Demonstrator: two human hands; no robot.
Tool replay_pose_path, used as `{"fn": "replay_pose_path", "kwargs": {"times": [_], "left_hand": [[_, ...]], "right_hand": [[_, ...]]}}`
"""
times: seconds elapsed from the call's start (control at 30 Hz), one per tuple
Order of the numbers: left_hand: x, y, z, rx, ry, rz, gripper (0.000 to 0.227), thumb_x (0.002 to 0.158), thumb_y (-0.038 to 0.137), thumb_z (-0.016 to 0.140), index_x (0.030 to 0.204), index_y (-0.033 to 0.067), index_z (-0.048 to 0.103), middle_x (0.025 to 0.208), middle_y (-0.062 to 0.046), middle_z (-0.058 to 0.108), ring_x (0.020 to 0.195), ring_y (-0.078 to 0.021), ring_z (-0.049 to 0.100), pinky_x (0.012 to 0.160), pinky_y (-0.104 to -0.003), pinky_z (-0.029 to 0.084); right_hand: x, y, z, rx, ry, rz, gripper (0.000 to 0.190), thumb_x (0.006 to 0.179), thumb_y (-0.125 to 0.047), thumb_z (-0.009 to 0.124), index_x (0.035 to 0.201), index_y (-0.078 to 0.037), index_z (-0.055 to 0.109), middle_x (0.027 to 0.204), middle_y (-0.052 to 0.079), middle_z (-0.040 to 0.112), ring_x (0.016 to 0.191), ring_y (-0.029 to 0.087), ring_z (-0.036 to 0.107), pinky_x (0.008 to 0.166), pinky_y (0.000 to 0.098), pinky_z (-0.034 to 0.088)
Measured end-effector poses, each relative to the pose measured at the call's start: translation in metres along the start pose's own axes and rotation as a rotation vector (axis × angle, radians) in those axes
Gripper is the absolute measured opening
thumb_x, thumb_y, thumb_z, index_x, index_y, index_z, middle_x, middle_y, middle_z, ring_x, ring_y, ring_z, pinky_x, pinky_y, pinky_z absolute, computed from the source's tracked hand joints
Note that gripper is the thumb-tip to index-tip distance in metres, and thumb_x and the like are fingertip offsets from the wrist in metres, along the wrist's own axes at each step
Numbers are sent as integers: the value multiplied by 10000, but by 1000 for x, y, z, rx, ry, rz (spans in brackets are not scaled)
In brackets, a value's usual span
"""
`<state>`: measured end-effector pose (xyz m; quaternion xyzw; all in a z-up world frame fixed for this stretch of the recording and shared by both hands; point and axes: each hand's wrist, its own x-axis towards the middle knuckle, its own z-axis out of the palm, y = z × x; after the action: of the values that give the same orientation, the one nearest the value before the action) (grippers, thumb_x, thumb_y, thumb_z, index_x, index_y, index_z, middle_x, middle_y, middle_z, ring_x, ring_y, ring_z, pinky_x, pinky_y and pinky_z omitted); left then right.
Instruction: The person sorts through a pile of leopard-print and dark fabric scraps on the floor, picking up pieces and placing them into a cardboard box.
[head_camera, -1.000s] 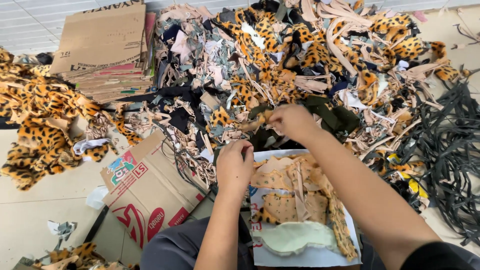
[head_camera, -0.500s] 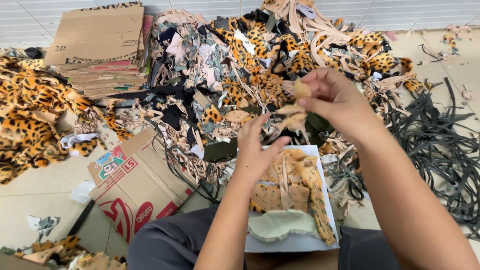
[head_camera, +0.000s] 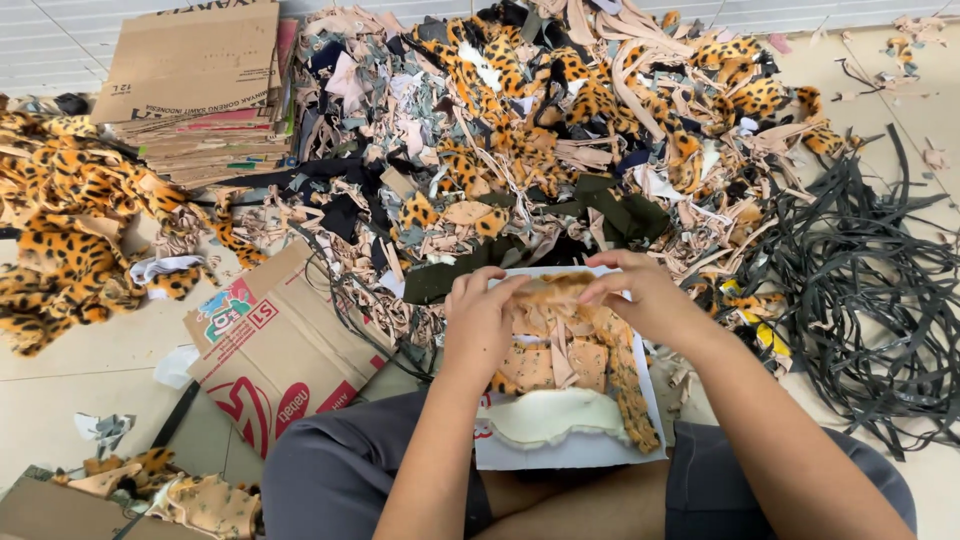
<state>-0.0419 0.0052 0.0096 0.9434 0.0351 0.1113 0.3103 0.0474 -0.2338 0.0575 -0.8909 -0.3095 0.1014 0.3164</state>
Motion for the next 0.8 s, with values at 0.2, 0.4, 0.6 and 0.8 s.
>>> {"fn": "replay_pose_path", "kwargs": {"times": [0.2,0.4,0.6,0.8], "left_hand": [[-2,-17,31,81,-38,136,235,910,112,609,1004,266,761,1005,59,614,1047,-176,523,902,-328,412],[16,-31,27,-13,-83,51,238,844,114,625,949,299,732,884,73,636,966,-201,570,878,-359,467],[50,-33,31,65,43,-52,189,851,169,619,961,285,720,946,54,644,982,-207,599,876,-370,486],[54,-48,15,-80,71,-198,228,900,125,576,1006,244,739,982,36,668,998,-215,635,902,-355,506]], "right_hand": [[6,22,32,-328,84,-15,313,843,-81,649,934,-334,809,1158,-53,671,1108,244,629,918,410,543],[29,24,31,-348,115,44,243,837,-117,620,847,-299,781,1038,-48,711,1030,256,669,854,431,557],[119,32,74,-420,190,-141,224,850,-123,634,879,-302,765,1014,-43,737,1018,246,696,839,385,576],[206,54,136,-496,1,-17,370,868,-188,662,1208,-331,701,1048,-7,625,1069,294,649,785,406,589]]}}
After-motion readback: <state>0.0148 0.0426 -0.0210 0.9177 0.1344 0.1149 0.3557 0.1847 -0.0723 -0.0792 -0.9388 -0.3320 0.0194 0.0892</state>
